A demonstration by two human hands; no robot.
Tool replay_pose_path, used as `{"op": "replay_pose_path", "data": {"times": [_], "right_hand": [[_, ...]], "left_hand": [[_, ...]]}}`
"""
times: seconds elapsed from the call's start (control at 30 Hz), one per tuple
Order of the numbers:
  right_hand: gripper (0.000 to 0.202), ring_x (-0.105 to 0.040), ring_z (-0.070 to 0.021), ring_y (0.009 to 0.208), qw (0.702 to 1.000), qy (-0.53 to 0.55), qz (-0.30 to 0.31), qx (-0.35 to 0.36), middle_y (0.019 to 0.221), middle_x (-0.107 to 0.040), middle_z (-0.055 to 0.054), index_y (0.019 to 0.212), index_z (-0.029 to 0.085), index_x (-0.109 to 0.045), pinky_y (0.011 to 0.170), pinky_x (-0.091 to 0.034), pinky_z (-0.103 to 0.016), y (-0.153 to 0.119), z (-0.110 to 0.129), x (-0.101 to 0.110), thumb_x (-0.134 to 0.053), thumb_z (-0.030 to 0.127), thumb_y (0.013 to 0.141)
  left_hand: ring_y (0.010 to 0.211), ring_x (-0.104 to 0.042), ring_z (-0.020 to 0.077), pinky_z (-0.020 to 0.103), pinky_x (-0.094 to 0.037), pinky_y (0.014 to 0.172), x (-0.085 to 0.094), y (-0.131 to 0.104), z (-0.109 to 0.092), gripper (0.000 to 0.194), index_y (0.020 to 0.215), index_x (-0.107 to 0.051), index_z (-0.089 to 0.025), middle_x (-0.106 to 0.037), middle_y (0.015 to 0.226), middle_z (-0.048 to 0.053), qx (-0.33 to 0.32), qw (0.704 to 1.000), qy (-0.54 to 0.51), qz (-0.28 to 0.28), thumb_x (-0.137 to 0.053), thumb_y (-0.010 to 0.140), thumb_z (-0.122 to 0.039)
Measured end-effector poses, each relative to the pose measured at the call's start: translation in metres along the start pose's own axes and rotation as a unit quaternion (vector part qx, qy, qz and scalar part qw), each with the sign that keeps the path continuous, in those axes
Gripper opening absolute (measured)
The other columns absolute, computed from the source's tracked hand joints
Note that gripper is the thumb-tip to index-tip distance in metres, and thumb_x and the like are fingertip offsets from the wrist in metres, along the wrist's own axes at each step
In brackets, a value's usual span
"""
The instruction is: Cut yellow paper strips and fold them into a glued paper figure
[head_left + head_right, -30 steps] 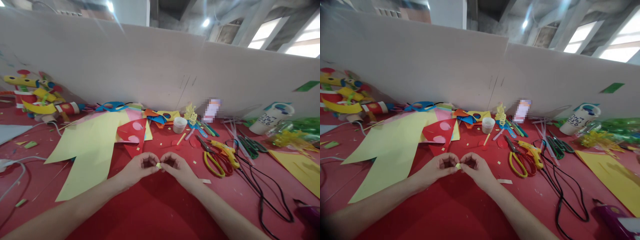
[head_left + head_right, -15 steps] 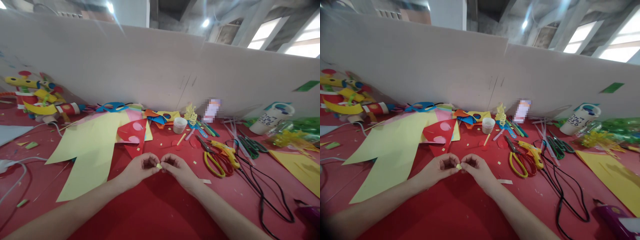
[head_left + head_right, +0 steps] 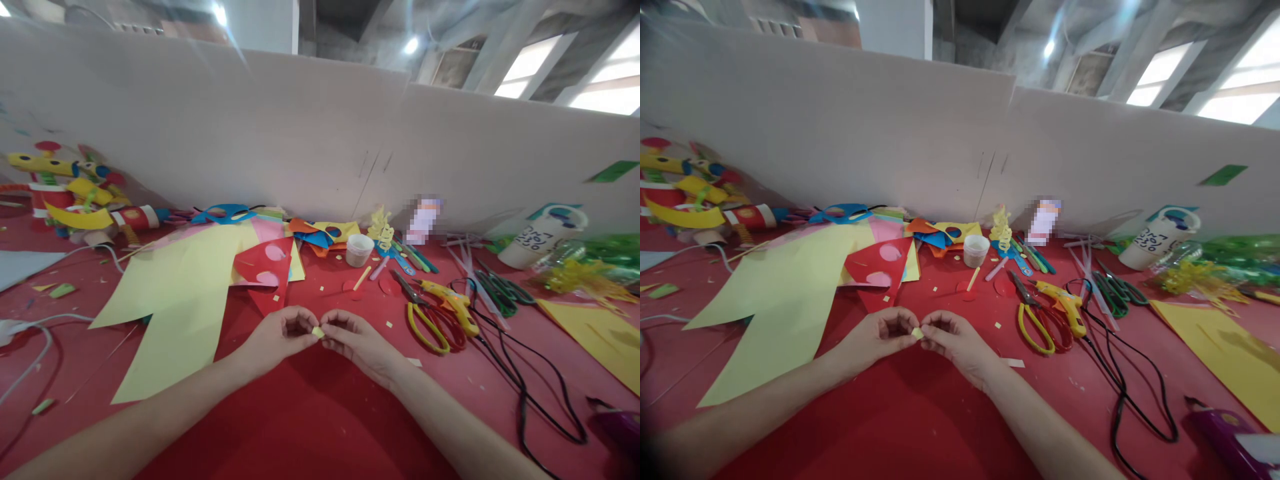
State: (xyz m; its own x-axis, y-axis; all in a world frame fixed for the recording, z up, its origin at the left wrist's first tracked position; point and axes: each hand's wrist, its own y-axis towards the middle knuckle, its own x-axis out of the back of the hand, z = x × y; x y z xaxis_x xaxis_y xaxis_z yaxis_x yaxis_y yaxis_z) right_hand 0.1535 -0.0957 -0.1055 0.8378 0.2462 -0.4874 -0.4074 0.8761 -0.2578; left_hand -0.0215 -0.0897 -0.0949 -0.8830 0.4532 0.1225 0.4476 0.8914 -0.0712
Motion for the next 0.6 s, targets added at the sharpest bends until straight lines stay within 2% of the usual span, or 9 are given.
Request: {"op": "replay_pose_path", "data": {"times": [0.17, 0.43, 0.6], "right_hand": [[0.022, -0.058, -0.0084, 0.075, 1.000, -0.018, 0.014, -0.003, 0.081, -0.062, 0.001, 0.079, 0.017, -0.064, 0.077, -0.045, -0.022, -0.0015, 0.0028, 0.0022, -0.076, 0.023, 0.061], [0.018, -0.053, -0.0079, 0.067, 0.989, -0.130, 0.005, 0.065, 0.075, -0.060, 0.003, 0.077, 0.018, -0.062, 0.067, -0.042, -0.022, 0.0032, -0.0032, 0.0036, -0.072, 0.021, 0.063], [0.018, -0.054, -0.0092, 0.068, 0.985, -0.144, 0.003, 0.091, 0.076, -0.059, 0.003, 0.078, 0.018, -0.061, 0.068, -0.043, -0.024, 0.0030, -0.0057, 0.0044, -0.071, 0.023, 0.064]], "left_hand": [[0.073, -0.055, 0.0122, 0.026, -0.043, 0.071, -0.0004, -0.0001, -0.0017, 0.012, 0.080, -0.057, -0.016, -0.059, 0.076, 0.000, -0.001, 1.000, 0.006, -0.018, -0.062, 0.071, -0.023], [0.072, -0.055, 0.0122, 0.026, -0.044, 0.070, -0.0015, -0.0027, 0.0020, 0.012, 0.080, -0.057, -0.017, -0.059, 0.076, -0.001, -0.008, 0.999, 0.017, -0.033, -0.062, 0.071, -0.024], [0.072, -0.055, 0.0118, 0.025, -0.044, 0.069, -0.0005, -0.0022, 0.0015, 0.012, 0.081, -0.057, -0.017, -0.058, 0.077, -0.001, -0.008, 0.999, 0.016, -0.035, -0.062, 0.071, -0.022]]}}
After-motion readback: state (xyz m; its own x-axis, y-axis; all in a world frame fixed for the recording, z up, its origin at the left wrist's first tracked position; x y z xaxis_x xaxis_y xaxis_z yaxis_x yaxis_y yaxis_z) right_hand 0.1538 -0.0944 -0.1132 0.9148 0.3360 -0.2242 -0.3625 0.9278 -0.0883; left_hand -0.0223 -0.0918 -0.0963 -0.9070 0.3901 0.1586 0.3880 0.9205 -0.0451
